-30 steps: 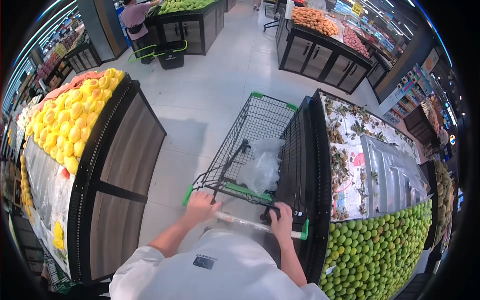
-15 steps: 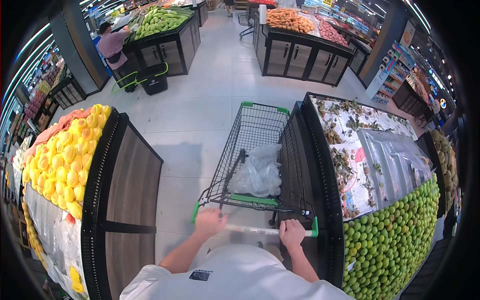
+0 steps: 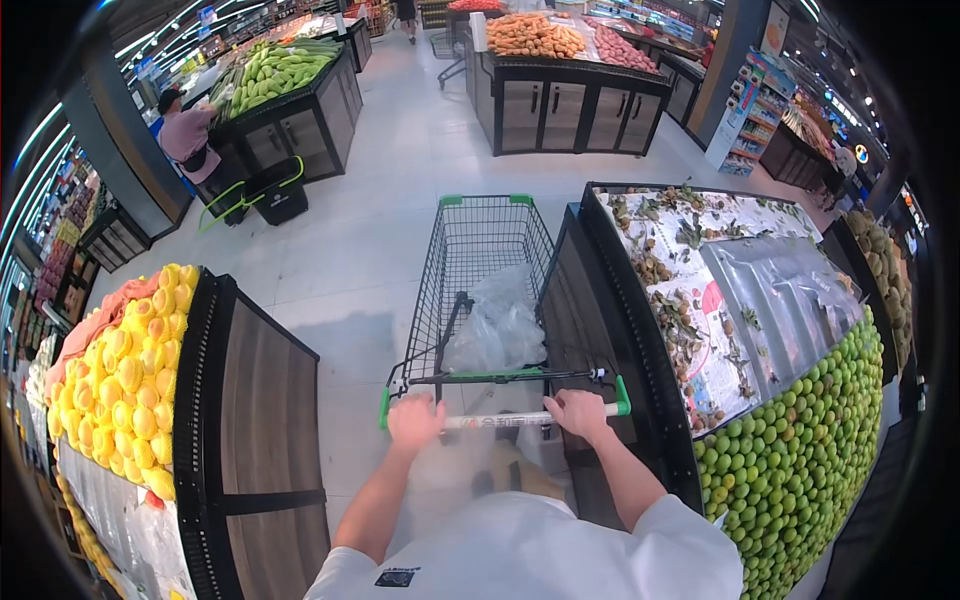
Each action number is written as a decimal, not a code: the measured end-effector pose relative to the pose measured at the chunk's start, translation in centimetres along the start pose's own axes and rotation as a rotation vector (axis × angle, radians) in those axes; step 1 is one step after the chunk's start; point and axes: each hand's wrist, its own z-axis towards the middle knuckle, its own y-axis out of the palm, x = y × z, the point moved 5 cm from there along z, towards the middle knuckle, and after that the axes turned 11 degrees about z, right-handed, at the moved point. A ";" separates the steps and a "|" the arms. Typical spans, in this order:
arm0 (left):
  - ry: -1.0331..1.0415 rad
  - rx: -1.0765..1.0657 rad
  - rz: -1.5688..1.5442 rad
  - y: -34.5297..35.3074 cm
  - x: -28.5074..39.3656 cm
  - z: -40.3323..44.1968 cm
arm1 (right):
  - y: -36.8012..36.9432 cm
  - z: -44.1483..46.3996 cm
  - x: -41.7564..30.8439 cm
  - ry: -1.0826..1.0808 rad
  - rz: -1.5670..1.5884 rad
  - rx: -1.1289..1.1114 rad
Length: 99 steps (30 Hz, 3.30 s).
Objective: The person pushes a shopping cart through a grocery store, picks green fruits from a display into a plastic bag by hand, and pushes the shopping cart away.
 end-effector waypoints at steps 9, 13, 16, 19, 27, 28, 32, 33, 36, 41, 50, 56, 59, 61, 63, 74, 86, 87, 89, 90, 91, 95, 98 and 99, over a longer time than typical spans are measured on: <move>-0.047 0.017 0.010 0.6 -1.1 8.6 | -2.5 10.4 4.0 0.080 0.100 -0.170; -0.058 -0.019 0.029 1.7 -2.5 13.1 | -2.3 15.1 3.5 0.091 0.087 -0.225; -0.061 -0.046 0.047 2.5 -3.7 16.8 | -2.2 18.7 3.2 0.104 0.129 -0.230; -0.062 -0.084 0.098 3.0 -4.9 20.6 | -1.4 22.5 3.3 0.104 0.112 -0.266; -0.051 -0.121 0.125 4.7 -8.6 31.0 | -0.5 31.0 1.6 0.114 0.126 -0.374; -0.048 -0.125 0.123 4.9 -9.1 32.2 | -0.6 31.8 1.2 0.119 0.126 -0.375; -0.027 -0.169 0.153 5.7 -10.3 37.3 | -0.8 35.2 0.2 0.111 0.146 -0.355; -0.027 -0.182 0.155 6.0 -10.6 38.6 | -1.0 36.1 0.0 0.115 0.142 -0.341; 0.006 -0.167 0.140 6.5 -11.2 42.5 | -1.6 38.6 -0.8 0.132 0.162 -0.329; 0.080 -0.169 0.113 7.4 -12.0 49.8 | -1.5 43.2 -1.2 0.162 0.144 -0.308; 0.222 -0.197 0.106 9.3 -11.5 64.5 | -0.9 52.4 -0.5 0.351 0.199 -0.309; 0.368 -0.180 0.078 10.2 -9.5 73.3 | -2.0 57.5 -0.2 0.411 0.202 -0.166; 0.415 -0.199 0.065 10.9 -8.2 77.2 | -2.8 59.6 0.0 0.449 0.202 -0.092; 0.442 -0.217 0.072 11.5 -7.2 79.8 | -3.2 60.9 0.4 0.458 0.175 -0.042; 0.473 -0.221 0.066 12.0 -6.1 82.2 | -3.5 62.0 1.0 0.476 0.178 -0.009; 0.666 -0.123 0.022 15.0 2.0 91.6 | -7.3 66.6 5.1 0.521 0.150 0.207; 0.859 -0.196 0.056 19.5 14.9 100.9 | -13.1 71.2 14.2 0.621 0.140 0.354; 0.883 -0.200 0.084 19.9 16.1 101.6 | -14.1 71.5 14.7 0.636 0.215 0.369; 0.912 -0.206 0.111 20.9 18.4 103.0 | -15.1 72.2 16.3 0.656 0.291 0.387; 0.942 -0.200 0.119 21.1 19.8 103.6 | -16.0 72.4 16.9 0.587 0.214 0.509; 0.971 -0.197 0.128 21.4 21.0 104.3 | -16.8 72.5 17.5 0.518 0.136 0.629; 1.017 -0.214 0.139 23.0 26.0 106.8 | -17.6 73.6 22.1 0.580 0.099 0.621; 1.082 -0.191 0.131 24.2 30.2 108.4 | -19.5 74.1 24.9 0.616 0.041 0.659; 1.106 -0.249 0.165 24.5 31.6 108.8 | -20.2 74.2 25.7 0.636 0.058 0.641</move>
